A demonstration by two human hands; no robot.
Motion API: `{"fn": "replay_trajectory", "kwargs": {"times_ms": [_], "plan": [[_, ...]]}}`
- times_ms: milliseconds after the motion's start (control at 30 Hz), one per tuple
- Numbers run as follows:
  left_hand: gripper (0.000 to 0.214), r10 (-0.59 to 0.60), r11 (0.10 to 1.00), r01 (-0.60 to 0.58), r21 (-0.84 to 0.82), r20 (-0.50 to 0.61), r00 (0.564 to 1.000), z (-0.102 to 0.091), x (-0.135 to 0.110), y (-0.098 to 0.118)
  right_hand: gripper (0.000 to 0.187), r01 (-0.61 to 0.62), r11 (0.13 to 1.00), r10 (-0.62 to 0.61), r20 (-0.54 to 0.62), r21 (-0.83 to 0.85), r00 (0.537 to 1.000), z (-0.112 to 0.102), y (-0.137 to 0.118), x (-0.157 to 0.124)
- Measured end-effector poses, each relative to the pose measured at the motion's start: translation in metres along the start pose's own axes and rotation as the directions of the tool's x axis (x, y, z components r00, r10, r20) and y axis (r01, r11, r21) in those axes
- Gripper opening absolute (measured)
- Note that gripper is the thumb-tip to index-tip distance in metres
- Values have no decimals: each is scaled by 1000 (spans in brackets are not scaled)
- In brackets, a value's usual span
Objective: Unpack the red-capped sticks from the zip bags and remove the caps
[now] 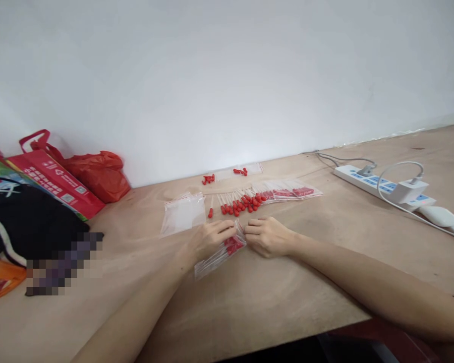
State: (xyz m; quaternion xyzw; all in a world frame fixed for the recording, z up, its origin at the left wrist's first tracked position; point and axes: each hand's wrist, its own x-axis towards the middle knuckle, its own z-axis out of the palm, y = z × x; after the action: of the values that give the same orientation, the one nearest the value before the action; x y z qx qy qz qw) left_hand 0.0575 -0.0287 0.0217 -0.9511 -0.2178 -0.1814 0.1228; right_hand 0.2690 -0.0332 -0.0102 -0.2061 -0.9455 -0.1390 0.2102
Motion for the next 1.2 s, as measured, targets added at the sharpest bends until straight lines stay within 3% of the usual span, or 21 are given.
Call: {"fn": "replay_trajectory", "kwargs": {"times_ms": [67, 167, 300, 400, 633, 833, 933, 1067, 1133, 1200], "plan": [[25, -117, 987, 113, -111, -25, 993, -4, -3, 5, 14, -14, 995, 13, 15, 95, 1000, -2, 0, -1], [26, -270, 929, 274, -250, 49, 962, -9, -13, 18, 9, -47, 955, 43, 20, 293, 999, -6, 2, -2], [50, -369, 871, 396, -292, 146, 918, -5, -31, 30, 18, -182, 787, 191, 48, 590, 980, -6, 3, -1], [50, -417, 817, 456, -353, 185, 890, -1, -36, 31, 23, -321, 705, 343, 91, 633, 935, -3, 1, 3], [49, -400, 787, 463, -408, 236, 886, 2, -25, 23, 25, -339, 684, 375, 88, 646, 923, 1, -2, 6], [44, -468, 754, 514, -408, 216, 857, 6, -23, 20, 60, -336, 520, 359, 156, 785, 920, 1, 6, -2], [40, -489, 738, 527, -421, 205, 848, 5, -22, 22, 37, -330, 455, 332, 186, 827, 925, 3, 10, 0], [37, -482, 745, 508, -432, 177, 858, 3, -21, 24, 25, -400, 224, 381, 298, 889, 875, 7, 11, 4], [37, -472, 742, 494, -452, 170, 865, 4, -21, 24, 20, -418, 217, 419, 302, 882, 856, 8, 9, 5], [38, -465, 735, 487, -471, 171, 868, 4, -22, 23, 23, -432, 274, 463, 275, 859, 843, 8, 5, 7]]}}
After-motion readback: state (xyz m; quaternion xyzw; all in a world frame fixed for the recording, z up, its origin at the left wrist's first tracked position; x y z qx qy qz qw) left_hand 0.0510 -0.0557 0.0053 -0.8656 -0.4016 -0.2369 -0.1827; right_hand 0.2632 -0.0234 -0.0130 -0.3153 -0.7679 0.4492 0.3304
